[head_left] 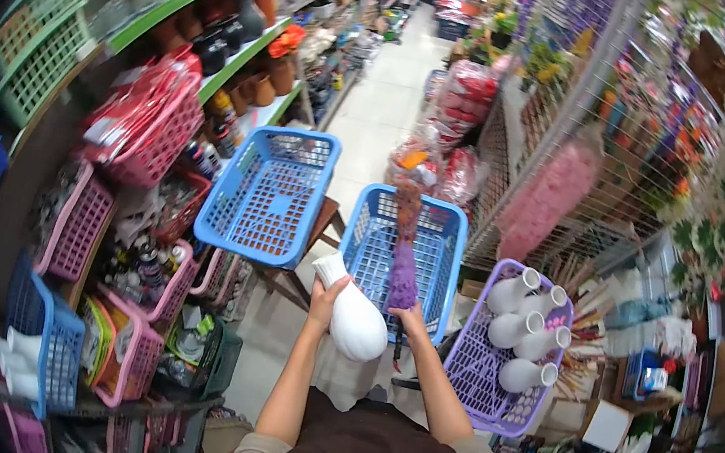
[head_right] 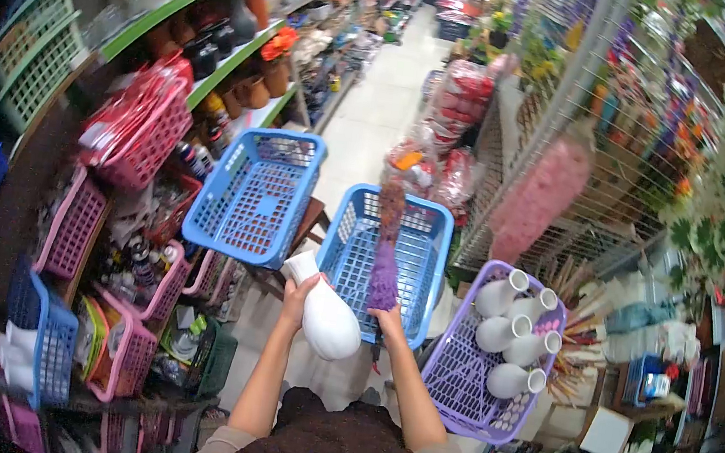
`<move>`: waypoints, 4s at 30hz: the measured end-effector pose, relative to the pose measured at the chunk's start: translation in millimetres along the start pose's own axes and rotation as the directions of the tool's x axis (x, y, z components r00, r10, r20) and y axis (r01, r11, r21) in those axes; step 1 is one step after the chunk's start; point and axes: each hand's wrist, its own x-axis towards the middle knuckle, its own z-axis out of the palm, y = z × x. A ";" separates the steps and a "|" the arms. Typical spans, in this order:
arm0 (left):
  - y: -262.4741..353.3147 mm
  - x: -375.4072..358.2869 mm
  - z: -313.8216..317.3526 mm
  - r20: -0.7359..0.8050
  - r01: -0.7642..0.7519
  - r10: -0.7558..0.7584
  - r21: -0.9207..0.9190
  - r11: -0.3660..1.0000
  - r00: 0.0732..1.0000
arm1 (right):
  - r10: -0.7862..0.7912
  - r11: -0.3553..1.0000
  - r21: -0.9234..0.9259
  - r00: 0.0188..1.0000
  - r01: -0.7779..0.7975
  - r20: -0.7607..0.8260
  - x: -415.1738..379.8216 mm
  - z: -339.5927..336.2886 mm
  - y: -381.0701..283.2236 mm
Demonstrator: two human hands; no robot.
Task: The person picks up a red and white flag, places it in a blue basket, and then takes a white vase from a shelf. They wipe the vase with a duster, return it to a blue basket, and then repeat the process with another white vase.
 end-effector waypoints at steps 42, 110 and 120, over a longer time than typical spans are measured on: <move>26.1 -6.7 16.1 0.730 0.735 -0.231 -0.673 -0.081 0.643 | -0.858 0.009 -0.889 0.460 0.458 0.228 -107.5 -164.2 -118.3; 58.0 -24.0 13.7 0.664 0.433 -0.031 -0.450 0.781 0.747 | -0.884 0.137 -0.789 0.434 0.599 0.175 -109.4 -151.7 -90.6; 51.2 -35.0 17.8 0.281 0.154 0.018 -0.578 0.801 0.960 | -0.921 0.104 -0.770 0.352 0.630 0.164 -106.1 -153.2 -75.1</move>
